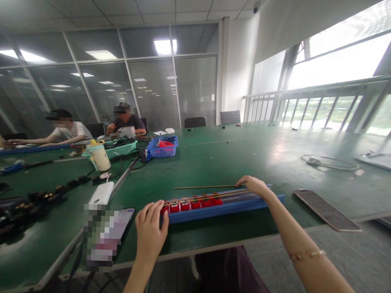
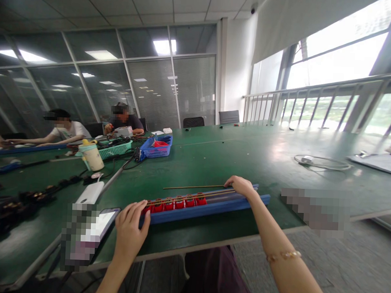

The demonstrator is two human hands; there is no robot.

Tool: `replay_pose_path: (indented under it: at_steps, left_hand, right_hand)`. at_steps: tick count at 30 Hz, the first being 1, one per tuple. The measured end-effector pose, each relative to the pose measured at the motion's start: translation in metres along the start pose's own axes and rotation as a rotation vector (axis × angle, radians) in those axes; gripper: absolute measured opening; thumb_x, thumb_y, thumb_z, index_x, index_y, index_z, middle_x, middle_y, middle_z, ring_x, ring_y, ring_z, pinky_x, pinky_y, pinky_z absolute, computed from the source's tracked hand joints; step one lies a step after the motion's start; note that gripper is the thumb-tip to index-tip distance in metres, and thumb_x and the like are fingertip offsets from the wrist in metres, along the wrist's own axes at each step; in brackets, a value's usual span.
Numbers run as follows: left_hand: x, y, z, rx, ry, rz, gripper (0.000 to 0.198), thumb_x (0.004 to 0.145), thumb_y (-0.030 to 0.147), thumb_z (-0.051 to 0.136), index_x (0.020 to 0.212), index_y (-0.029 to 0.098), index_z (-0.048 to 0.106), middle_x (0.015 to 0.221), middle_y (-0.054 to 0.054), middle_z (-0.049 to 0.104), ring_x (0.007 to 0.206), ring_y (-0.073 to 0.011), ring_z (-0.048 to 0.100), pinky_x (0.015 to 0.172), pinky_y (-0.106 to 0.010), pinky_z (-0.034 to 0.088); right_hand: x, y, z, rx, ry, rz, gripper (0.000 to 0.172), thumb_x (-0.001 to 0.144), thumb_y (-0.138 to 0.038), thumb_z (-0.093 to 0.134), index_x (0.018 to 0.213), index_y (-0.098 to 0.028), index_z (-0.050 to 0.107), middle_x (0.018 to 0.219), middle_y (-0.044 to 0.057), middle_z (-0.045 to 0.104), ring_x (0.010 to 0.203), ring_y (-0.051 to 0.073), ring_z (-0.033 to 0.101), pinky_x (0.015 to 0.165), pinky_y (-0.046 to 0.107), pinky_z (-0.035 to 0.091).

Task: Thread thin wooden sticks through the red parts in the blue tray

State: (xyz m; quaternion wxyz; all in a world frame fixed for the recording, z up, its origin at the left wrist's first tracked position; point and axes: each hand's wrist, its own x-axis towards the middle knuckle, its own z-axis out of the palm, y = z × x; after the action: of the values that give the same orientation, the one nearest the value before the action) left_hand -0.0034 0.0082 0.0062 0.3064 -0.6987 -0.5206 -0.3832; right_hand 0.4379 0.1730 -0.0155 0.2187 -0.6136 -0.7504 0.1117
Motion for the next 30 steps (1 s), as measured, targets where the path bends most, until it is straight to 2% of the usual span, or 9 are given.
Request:
replay_pose_path:
  at_steps: [5, 8, 11, 14, 17, 19, 24, 28, 30]
  left_hand:
    - [0.0, 0.0, 0.001, -0.022, 0.002, -0.01, 0.03, 0.092, 0.031, 0.053, 0.118, 0.021, 0.063, 0.115, -0.009, 0.07, 0.11, -0.0265, 0.058, 0.098, -0.043, 0.041]
    - [0.001, 0.0, 0.002, -0.036, 0.001, -0.014, 0.029, 0.092, 0.03, 0.054, 0.118, 0.02, 0.062, 0.115, -0.009, 0.07, 0.11, -0.0269, 0.058, 0.098, -0.043, 0.04]
    - [0.0, -0.001, 0.002, -0.045, 0.0, -0.014, 0.029, 0.091, 0.029, 0.055, 0.118, 0.02, 0.062, 0.115, -0.008, 0.07, 0.111, -0.0272, 0.058, 0.099, -0.043, 0.04]
    - [0.0, -0.001, 0.002, -0.041, 0.002, -0.015, 0.029, 0.091, 0.029, 0.055, 0.118, 0.02, 0.062, 0.115, -0.008, 0.07, 0.111, -0.0272, 0.058, 0.099, -0.043, 0.039]
    - [-0.001, 0.0, 0.001, -0.034, -0.001, -0.013, 0.028, 0.091, 0.029, 0.055, 0.118, 0.02, 0.062, 0.116, -0.008, 0.07, 0.111, -0.0269, 0.057, 0.099, -0.043, 0.039]
    - [-0.001, 0.0, 0.0, -0.031, -0.004, -0.01, 0.029, 0.091, 0.028, 0.055, 0.118, 0.02, 0.062, 0.116, -0.008, 0.07, 0.112, -0.0268, 0.057, 0.099, -0.042, 0.039]
    - [-0.002, -0.001, 0.0, -0.017, -0.005, -0.01, 0.028, 0.092, 0.028, 0.054, 0.118, 0.019, 0.061, 0.116, -0.007, 0.07, 0.112, -0.0267, 0.057, 0.099, -0.041, 0.038]
    - [-0.003, -0.001, 0.0, -0.005, -0.011, -0.004, 0.029, 0.092, 0.028, 0.055, 0.119, 0.018, 0.06, 0.118, -0.008, 0.069, 0.113, -0.0265, 0.055, 0.1, -0.041, 0.037]
    - [-0.003, -0.001, -0.001, -0.001, -0.018, -0.005, 0.03, 0.092, 0.028, 0.055, 0.119, 0.018, 0.06, 0.118, -0.007, 0.069, 0.114, -0.0263, 0.055, 0.1, -0.041, 0.037]
  right_hand:
    - [0.0, -0.005, -0.003, 0.055, 0.021, 0.019, 0.041, 0.072, -0.011, 0.044, 0.083, -0.028, 0.08, 0.096, -0.001, 0.076, 0.095, 0.019, 0.067, 0.086, 0.028, 0.05]
    - [-0.004, -0.012, -0.01, 0.272, 0.13, -0.068, 0.036, 0.076, -0.017, 0.046, 0.089, -0.023, 0.078, 0.094, 0.003, 0.075, 0.091, 0.019, 0.066, 0.087, 0.029, 0.05]
    - [-0.013, -0.024, -0.02, 0.55, 0.211, -0.119, 0.036, 0.085, -0.038, 0.051, 0.104, -0.018, 0.074, 0.087, 0.005, 0.072, 0.079, 0.018, 0.062, 0.076, 0.03, 0.051]
    - [-0.025, -0.035, -0.03, 0.737, 0.083, -0.13, 0.047, 0.083, -0.05, 0.061, 0.112, -0.014, 0.07, 0.074, 0.005, 0.069, 0.068, 0.015, 0.057, 0.064, 0.028, 0.046]
    - [-0.034, -0.042, -0.035, 0.796, -0.105, -0.111, 0.047, 0.079, -0.053, 0.068, 0.101, -0.012, 0.071, 0.062, 0.001, 0.063, 0.058, 0.013, 0.052, 0.057, 0.026, 0.04]
    - [-0.036, -0.044, -0.037, 0.804, -0.171, -0.099, 0.044, 0.074, -0.052, 0.073, 0.095, -0.013, 0.072, 0.06, 0.0, 0.061, 0.057, 0.012, 0.052, 0.056, 0.026, 0.038]
    - [-0.037, -0.044, -0.039, 0.781, -0.189, -0.095, 0.042, 0.066, -0.049, 0.079, 0.089, -0.014, 0.075, 0.061, -0.001, 0.061, 0.059, 0.012, 0.052, 0.057, 0.025, 0.039]
    - [-0.037, -0.046, -0.041, 0.731, -0.193, -0.083, 0.042, 0.064, -0.052, 0.079, 0.084, -0.015, 0.078, 0.076, 0.005, 0.071, 0.072, 0.018, 0.06, 0.066, 0.029, 0.046]
    - [-0.038, -0.046, -0.041, 0.711, -0.202, -0.087, 0.041, 0.064, -0.053, 0.078, 0.077, -0.014, 0.078, 0.076, 0.006, 0.071, 0.074, 0.019, 0.06, 0.07, 0.031, 0.047]
